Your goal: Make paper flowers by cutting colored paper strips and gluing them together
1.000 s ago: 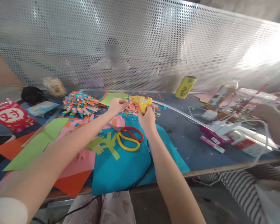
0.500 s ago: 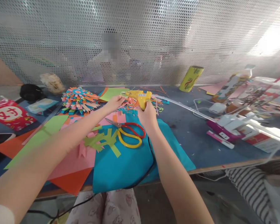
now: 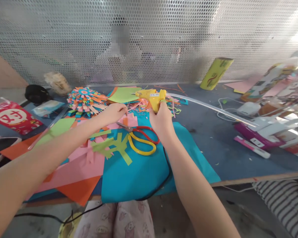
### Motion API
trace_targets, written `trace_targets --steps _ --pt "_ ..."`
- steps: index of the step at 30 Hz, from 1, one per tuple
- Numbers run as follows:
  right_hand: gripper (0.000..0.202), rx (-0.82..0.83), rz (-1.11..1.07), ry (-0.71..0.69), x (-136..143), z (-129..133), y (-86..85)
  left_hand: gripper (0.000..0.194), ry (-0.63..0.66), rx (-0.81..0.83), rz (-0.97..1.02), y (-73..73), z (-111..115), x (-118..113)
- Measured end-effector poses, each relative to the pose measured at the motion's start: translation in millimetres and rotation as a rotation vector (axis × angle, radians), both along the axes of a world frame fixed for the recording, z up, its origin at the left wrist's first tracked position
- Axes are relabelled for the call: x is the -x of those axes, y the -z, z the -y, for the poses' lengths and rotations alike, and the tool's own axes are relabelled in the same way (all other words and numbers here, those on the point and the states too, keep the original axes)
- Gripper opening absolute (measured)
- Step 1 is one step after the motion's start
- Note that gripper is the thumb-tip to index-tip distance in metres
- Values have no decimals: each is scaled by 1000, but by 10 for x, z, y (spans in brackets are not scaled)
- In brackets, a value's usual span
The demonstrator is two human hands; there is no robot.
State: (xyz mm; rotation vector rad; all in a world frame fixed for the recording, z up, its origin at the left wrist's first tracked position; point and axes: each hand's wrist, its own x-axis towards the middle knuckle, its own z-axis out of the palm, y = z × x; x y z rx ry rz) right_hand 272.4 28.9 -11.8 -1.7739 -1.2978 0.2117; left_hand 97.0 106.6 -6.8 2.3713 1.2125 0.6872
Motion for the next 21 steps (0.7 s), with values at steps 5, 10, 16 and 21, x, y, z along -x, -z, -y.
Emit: trace_targets --steps 5,10,16,21 --pt "13 -39 -23 -42 121 75 6 20 -115 21 107 -20 252 115" --pt "13 -52 8 -116 278 174 35 19 -195 136 428 45 439 199" --pt "15 -33 46 -147 367 261 38 20 -234 190 637 86 439 261" --pt "15 -49 81 -162 416 290 29 24 -247 140 644 91 403 275"
